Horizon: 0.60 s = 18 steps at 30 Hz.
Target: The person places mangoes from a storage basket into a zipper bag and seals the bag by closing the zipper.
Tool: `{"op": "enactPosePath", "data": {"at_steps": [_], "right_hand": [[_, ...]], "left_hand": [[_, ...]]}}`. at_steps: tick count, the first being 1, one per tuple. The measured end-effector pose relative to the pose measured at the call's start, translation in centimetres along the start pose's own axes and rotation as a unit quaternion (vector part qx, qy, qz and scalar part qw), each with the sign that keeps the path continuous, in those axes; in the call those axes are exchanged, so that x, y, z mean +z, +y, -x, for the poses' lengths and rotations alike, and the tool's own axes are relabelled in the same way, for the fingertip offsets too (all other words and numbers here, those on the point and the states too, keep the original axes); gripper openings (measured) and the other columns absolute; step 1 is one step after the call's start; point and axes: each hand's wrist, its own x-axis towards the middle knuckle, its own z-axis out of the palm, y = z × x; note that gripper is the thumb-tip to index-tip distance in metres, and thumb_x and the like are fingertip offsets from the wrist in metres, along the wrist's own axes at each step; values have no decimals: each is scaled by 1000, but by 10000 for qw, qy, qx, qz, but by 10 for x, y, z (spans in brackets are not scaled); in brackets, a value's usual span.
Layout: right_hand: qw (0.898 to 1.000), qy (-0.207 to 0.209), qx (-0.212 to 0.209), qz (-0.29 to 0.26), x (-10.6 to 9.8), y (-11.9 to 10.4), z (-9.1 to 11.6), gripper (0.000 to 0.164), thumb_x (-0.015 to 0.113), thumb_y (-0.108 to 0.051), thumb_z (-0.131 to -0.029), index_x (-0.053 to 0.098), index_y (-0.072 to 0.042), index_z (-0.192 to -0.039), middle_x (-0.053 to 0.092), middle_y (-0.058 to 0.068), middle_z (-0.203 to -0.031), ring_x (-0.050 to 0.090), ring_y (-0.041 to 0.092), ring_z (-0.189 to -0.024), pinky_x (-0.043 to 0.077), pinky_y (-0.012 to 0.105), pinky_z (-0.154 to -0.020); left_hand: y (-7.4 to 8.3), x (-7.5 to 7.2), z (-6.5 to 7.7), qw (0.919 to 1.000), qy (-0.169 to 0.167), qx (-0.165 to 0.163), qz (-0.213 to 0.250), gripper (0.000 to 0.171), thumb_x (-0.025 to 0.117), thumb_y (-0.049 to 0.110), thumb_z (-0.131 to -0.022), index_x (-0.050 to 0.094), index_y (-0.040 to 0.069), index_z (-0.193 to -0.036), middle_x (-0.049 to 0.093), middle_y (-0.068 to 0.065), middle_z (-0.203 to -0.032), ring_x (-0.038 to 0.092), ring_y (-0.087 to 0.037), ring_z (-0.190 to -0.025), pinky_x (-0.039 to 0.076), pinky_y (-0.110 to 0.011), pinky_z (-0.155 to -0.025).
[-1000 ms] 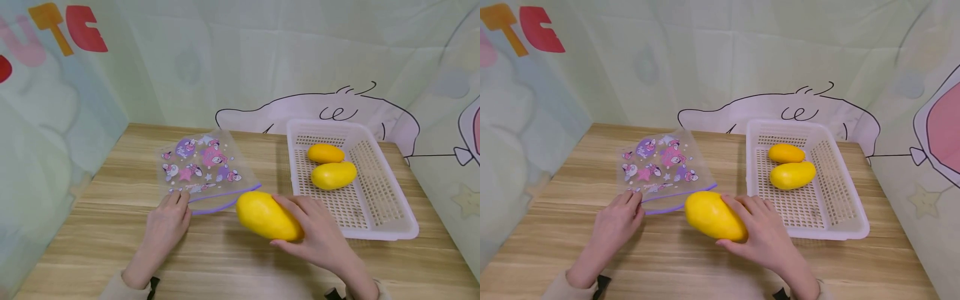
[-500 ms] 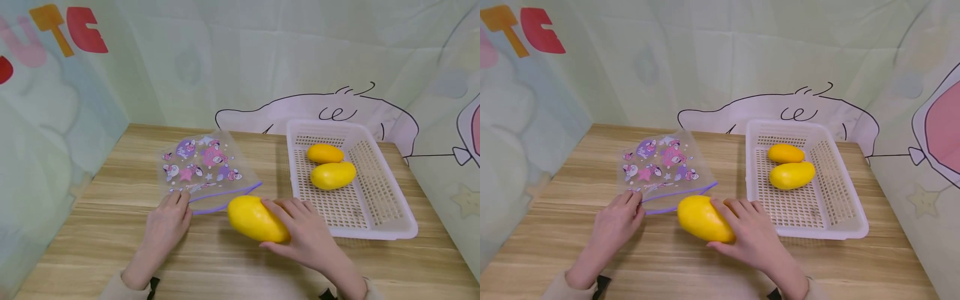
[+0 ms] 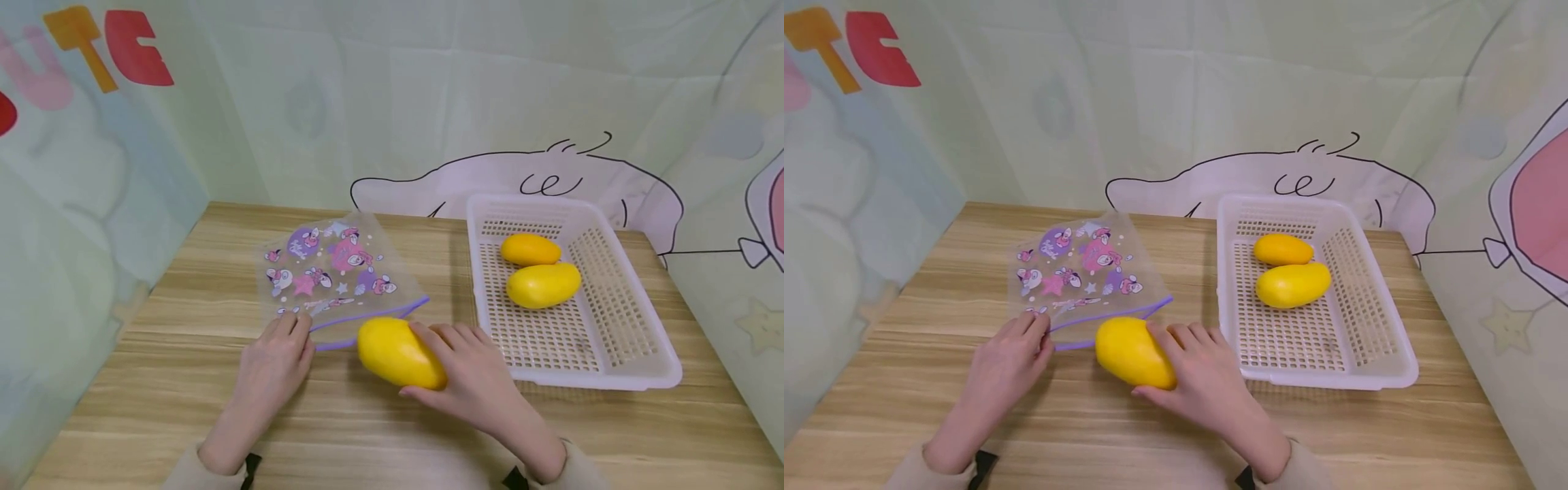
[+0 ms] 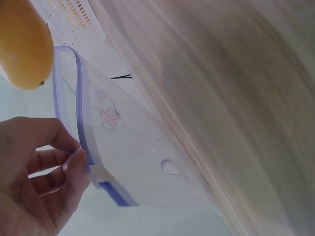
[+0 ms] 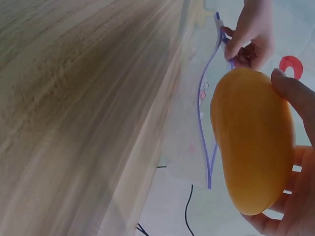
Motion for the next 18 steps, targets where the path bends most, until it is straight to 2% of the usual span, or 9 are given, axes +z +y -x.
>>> {"op": "enactPosePath", "data": {"at_steps": [9, 18], "right_hand": [[9996, 240, 104, 57, 10, -6, -8, 84, 69, -71, -67, 57, -18, -131, 67, -1, -107, 61, 18, -94, 48, 33, -82], [9997, -4, 230, 119, 15, -11, -14, 82, 68, -71, -68, 56, -18, -129, 67, -1, -109, 62, 18, -95, 46, 31, -76]], "left_hand": [[1, -2, 0, 9999, -95, 46, -17, 14, 67, -1, -71, 55, 1, -79, 54, -10, -71, 46, -21, -56, 38, -27, -39], [2, -3, 1, 9999, -134, 85, -46, 14, 67, 0, -72, 56, 1, -81, 54, -9, -72, 47, -21, -57, 40, -28, -41]]}}
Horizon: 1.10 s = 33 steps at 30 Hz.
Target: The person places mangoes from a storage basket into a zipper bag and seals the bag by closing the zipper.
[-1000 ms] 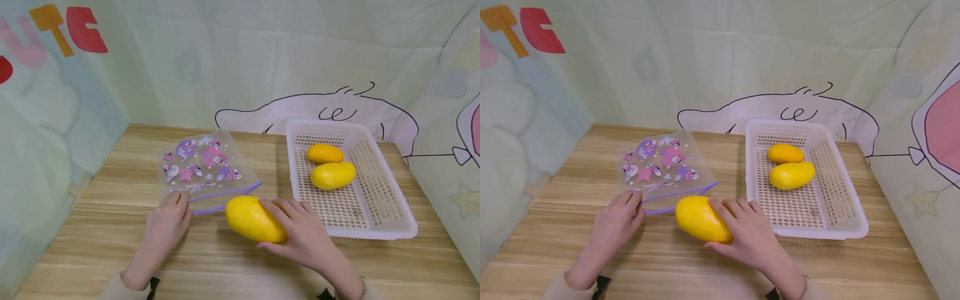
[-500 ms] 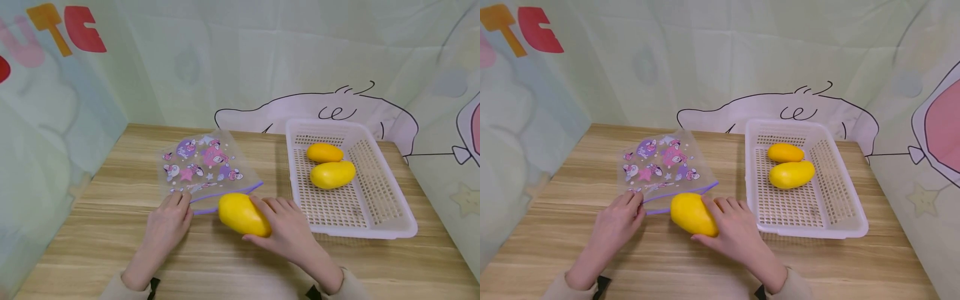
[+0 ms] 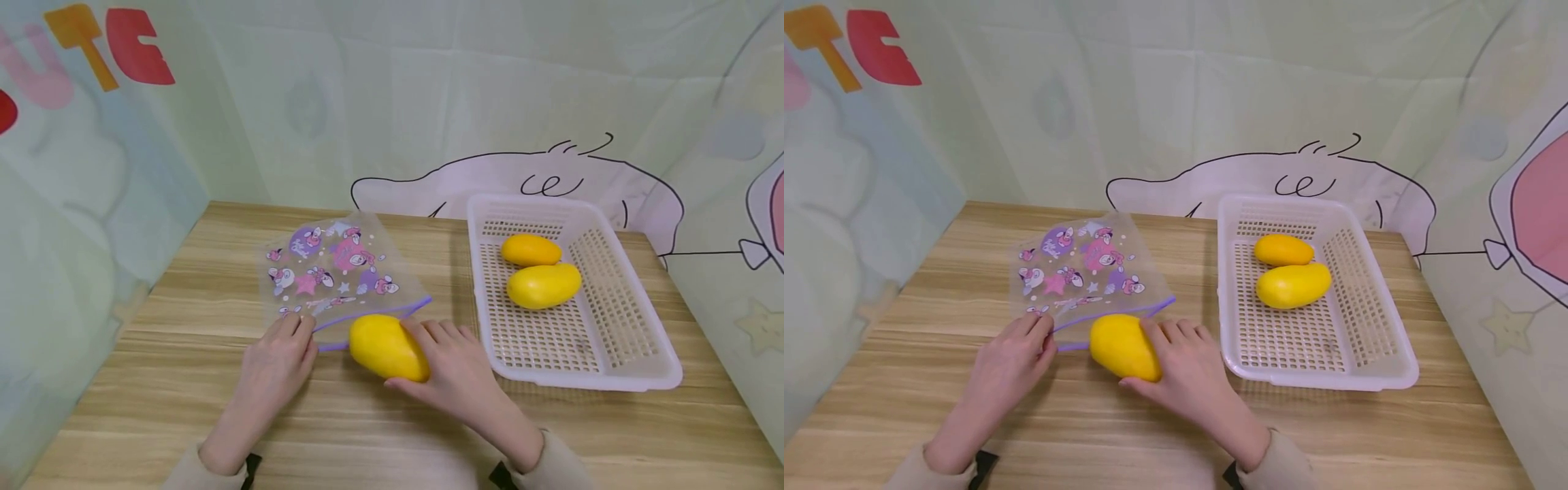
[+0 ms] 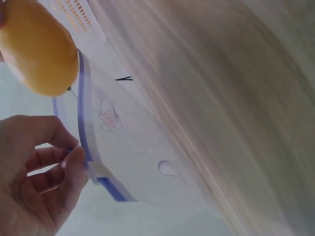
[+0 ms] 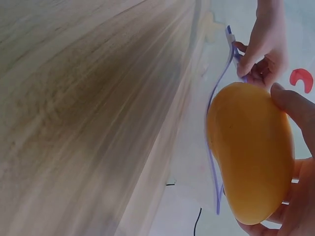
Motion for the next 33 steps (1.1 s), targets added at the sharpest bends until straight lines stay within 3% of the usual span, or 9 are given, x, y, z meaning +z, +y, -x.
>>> {"op": "enactPosePath", "data": {"at_steps": [7, 19, 33], "right_hand": [[9999, -88, 60, 48, 6, -6, -6, 82, 68, -72, -67, 57, -18, -128, 67, -1, -108, 62, 20, -94, 45, 31, -75], [9994, -152, 304, 85, 17, -18, -11, 75, 68, -73, -65, 55, -14, -109, 67, 3, -89, 60, 17, -80, 42, 29, -67], [9984, -388, 336, 239, 28, -29, -14, 75, 63, -76, -69, 52, -13, -109, 65, 4, -86, 61, 20, -80, 45, 31, -68]], "left_hand": [[0, 1, 1, 9999, -88, 9, 82, 14, 66, 1, -72, 59, 1, -84, 55, -9, -74, 50, -21, -60, 43, -29, -42], [0, 1, 3, 9994, -85, 217, 249, 13, 64, 3, -73, 58, 3, -84, 45, -5, -69, 36, -15, -55, 32, -21, -41], [4, 2, 4, 9988, -394, 259, 159, 23, 73, 6, -72, 56, 5, -87, 44, -4, -72, 35, -14, -56, 32, -22, -42]]}}
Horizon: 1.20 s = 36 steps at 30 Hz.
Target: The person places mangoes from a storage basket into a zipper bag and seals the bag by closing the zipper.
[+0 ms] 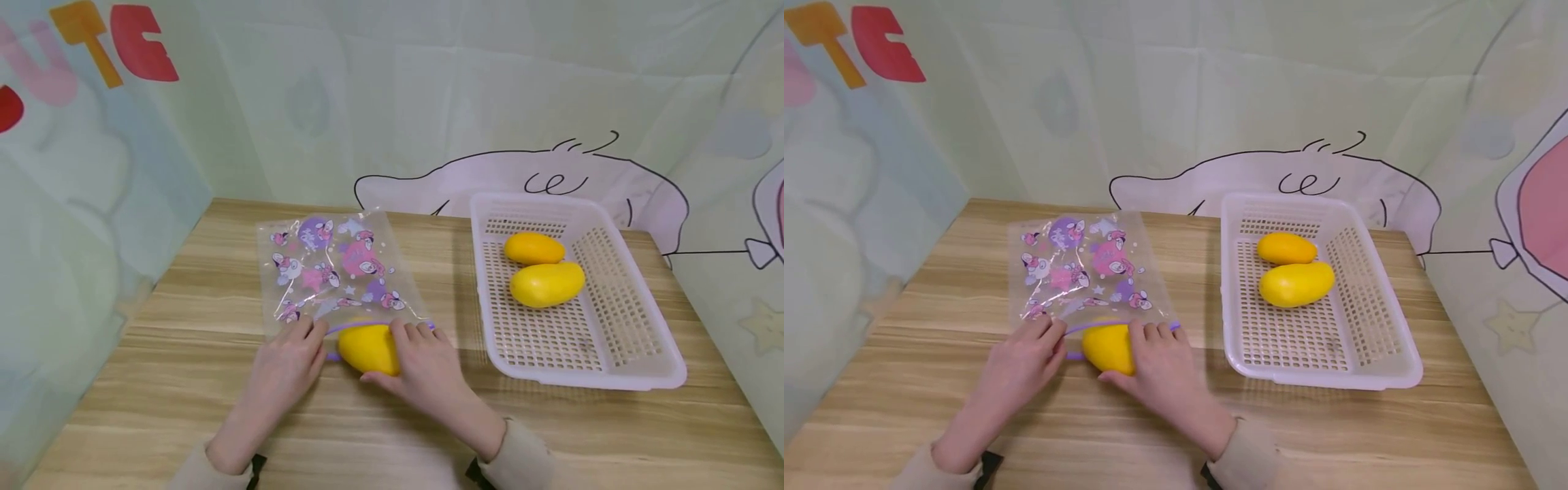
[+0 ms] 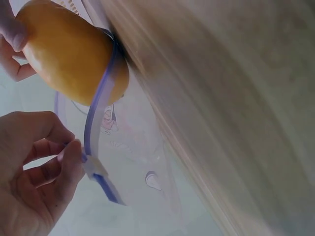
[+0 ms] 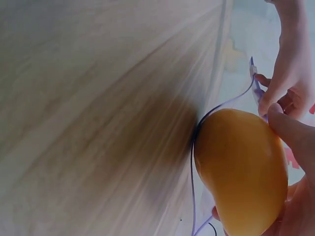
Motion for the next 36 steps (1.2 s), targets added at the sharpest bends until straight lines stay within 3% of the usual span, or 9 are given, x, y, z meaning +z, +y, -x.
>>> {"op": "enactPosePath", "data": {"at_steps": [6, 11, 16, 21, 25, 29, 36], "right_hand": [[9983, -573, 39, -23, 3, -5, 2, 78, 60, -76, -71, 50, -12, -114, 64, 5, -97, 64, 23, -90, 51, 33, -72], [9985, -552, -53, 1, 4, -7, 3, 73, 63, -72, -71, 50, -11, -110, 61, 3, -92, 62, 21, -81, 50, 30, -61], [9974, -711, -73, -115, 3, -10, 3, 75, 65, -70, -73, 49, -10, -115, 62, 5, -97, 62, 20, -78, 50, 29, -56], [9919, -1170, -67, -487, 2, -14, 4, 82, 69, -62, -75, 46, -5, -129, 64, 12, -115, 65, 26, -98, 57, 37, -76], [9834, -1671, -142, -686, -1, -15, 5, 90, 74, -52, -76, 40, 0, -141, 56, 18, -135, 58, 31, -120, 50, 42, -97], [9780, -1926, -358, -713, -4, -13, 9, 91, 77, -40, -75, 34, 0, -145, 50, 18, -142, 54, 30, -126, 46, 42, -103], [9770, -1787, -743, -892, -4, -7, 15, 87, 75, -21, -74, 32, -2, -146, 50, 18, -141, 56, 30, -123, 49, 42, -98]], "left_hand": [[1, 0, 0, 10000, -61, 4, 11, 22, 74, 7, -73, 56, 5, -86, 44, -3, -71, 34, -13, -56, 28, -19, -43], [0, 0, 0, 10000, -41, 61, 21, 21, 74, 7, -74, 57, 5, -87, 43, -3, -71, 32, -13, -56, 26, -18, -43], [-1, 1, 0, 9997, -23, 220, 35, 20, 72, 6, -74, 58, 5, -88, 43, -3, -71, 32, -13, -57, 28, -19, -43], [-1, 0, 1, 9995, -122, 290, -2, 22, 71, 6, -72, 58, 5, -89, 44, -3, -72, 36, -14, -58, 30, -20, -44], [0, 0, 1, 9994, -249, 224, -9, 22, 72, 6, -73, 58, 5, -90, 46, -3, -73, 38, -15, -59, 33, -21, -45], [0, 0, 1, 9992, -366, 140, 4, 21, 72, 6, -74, 59, 5, -90, 46, -4, -73, 39, -15, -60, 35, -22, -45], [0, -1, 1, 9989, -440, 127, 3, 20, 71, 6, -75, 59, 5, -91, 47, -3, -74, 40, -15, -61, 37, -23, -48]]}}
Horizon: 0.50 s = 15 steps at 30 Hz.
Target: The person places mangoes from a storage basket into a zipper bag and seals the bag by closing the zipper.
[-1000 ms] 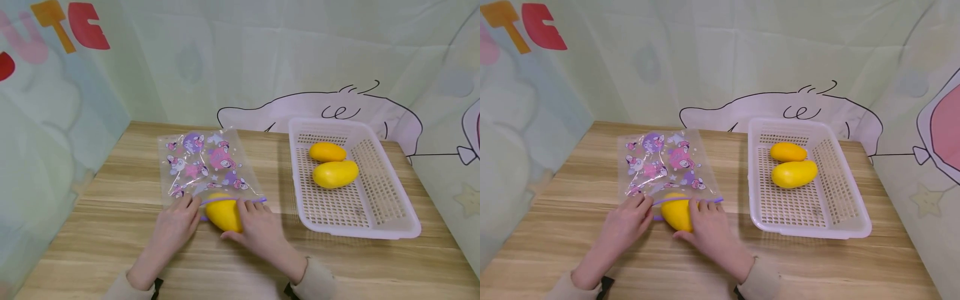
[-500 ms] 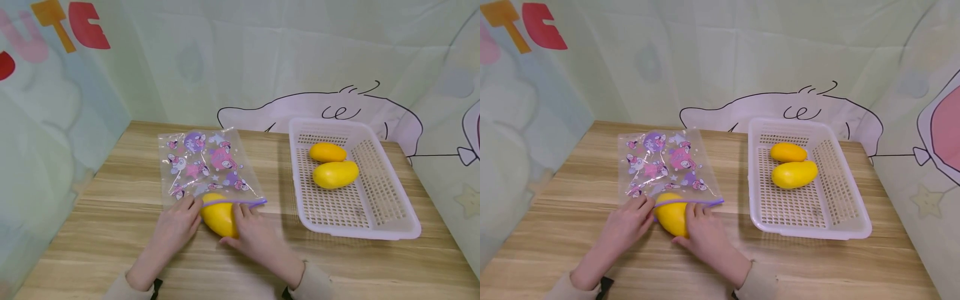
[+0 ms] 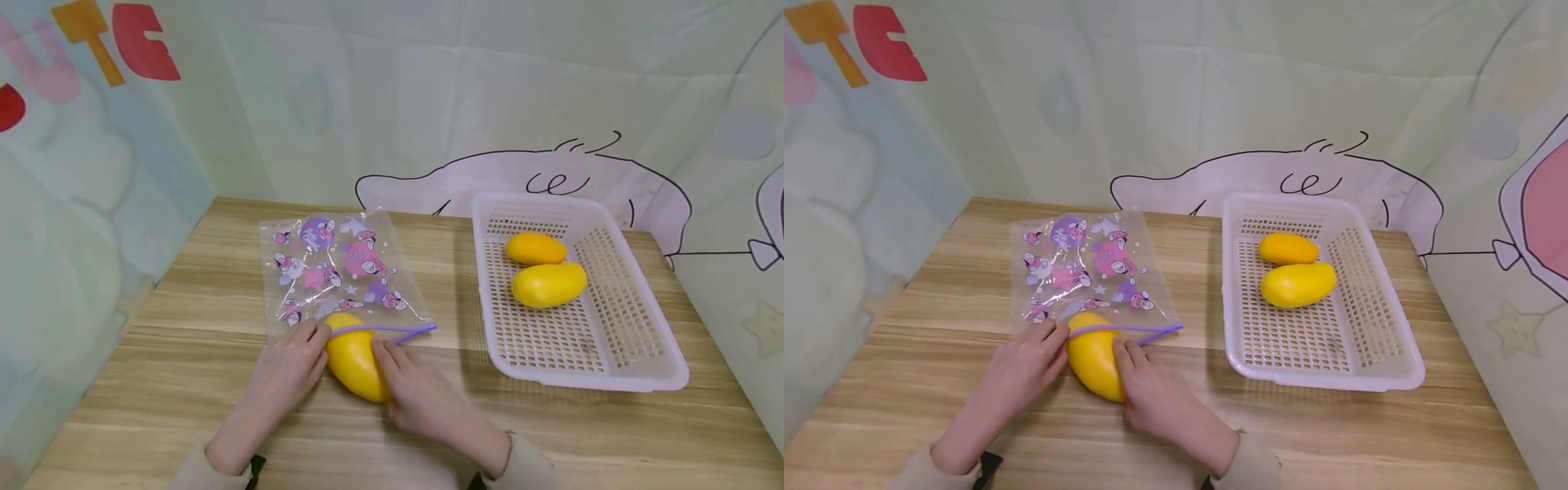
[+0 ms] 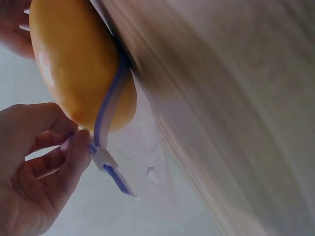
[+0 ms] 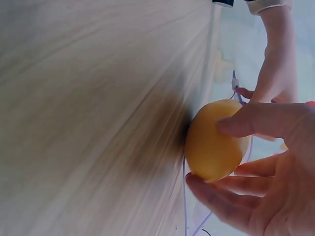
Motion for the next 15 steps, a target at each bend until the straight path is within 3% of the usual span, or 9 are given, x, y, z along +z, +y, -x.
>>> {"op": "enactPosePath", "data": {"at_steps": [4, 9, 15], "right_hand": [[9990, 303, -127, -309, 0, 3, 1, 74, 76, -20, -74, 41, -8, -138, 55, 12, -133, 60, 26, -115, 54, 39, -91], [9956, 824, -292, -324, 2, 6, 1, 52, 77, -23, -76, 48, -11, -117, 57, 2, -110, 60, 14, -89, 55, 26, -73], [9934, 1097, -311, 128, 3, 8, -2, 42, 76, -31, -78, 50, -12, -105, 51, -3, -94, 45, 7, -67, 39, 15, -51]], "left_hand": [[0, 0, 0, 10000, -3, 49, -7, 20, 72, 6, -75, 60, 5, -91, 48, -4, -74, 41, -15, -62, 38, -23, -49], [0, 1, 0, 9999, 75, 91, 44, 19, 72, 6, -75, 61, 5, -91, 49, -5, -75, 40, -15, -62, 38, -23, -49], [-1, 1, 0, 9998, 130, 130, 66, 20, 72, 5, -74, 61, 4, -91, 49, -5, -75, 41, -15, -61, 38, -23, -48]]}}
